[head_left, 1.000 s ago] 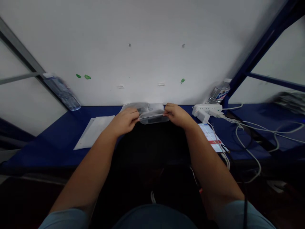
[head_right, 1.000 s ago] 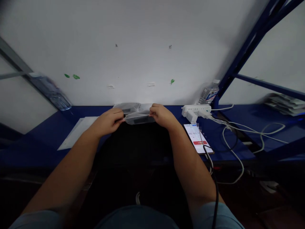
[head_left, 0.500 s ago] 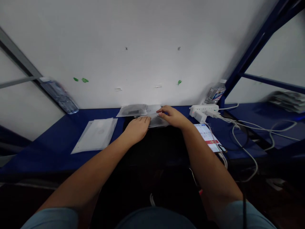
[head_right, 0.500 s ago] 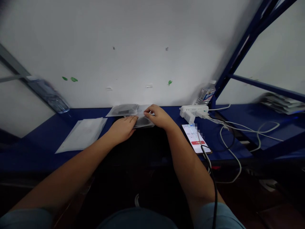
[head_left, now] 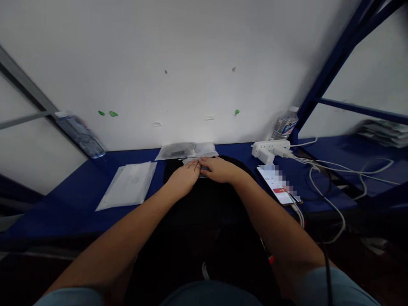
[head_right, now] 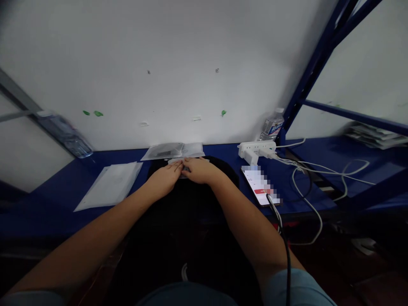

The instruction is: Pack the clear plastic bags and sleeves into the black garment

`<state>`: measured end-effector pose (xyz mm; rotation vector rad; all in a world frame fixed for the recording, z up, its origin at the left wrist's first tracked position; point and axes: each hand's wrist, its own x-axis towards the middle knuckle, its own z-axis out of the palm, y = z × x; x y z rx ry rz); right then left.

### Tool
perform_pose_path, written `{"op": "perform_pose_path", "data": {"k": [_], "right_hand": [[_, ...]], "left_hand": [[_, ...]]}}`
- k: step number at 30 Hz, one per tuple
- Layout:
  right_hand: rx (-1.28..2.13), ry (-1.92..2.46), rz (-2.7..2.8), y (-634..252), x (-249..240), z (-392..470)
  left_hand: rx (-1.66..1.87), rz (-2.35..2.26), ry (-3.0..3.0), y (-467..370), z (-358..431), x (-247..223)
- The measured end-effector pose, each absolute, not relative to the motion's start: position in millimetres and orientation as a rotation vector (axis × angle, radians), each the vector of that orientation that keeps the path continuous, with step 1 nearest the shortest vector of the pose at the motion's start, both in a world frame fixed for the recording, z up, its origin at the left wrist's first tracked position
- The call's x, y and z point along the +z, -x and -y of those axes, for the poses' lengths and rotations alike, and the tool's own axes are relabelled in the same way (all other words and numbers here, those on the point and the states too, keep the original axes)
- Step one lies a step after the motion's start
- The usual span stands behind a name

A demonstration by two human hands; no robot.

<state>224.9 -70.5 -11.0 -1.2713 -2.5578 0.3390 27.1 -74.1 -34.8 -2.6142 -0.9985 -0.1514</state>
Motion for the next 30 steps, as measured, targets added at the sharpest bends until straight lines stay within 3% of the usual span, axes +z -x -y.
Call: {"op": "perform_pose_path", "data": {"k": [7,14,18,30], "right_hand": [[0.565,1.166,2.471,-238,-10,67],[0.329,1.378,1.577,-261,-4,47],[0.391,1.445,1.511,-257,-8,44],[0.448,1.556,1.662,-249,-6,50]], "left_hand": [[-0.248,1.008,2.627,-26,77,-32],[-0.529,1.167,2.478,2,62,18],[-0.573,1.269,2.385,28,25,36],[-0.236,1.356,2.429,53,-56,-23]]}}
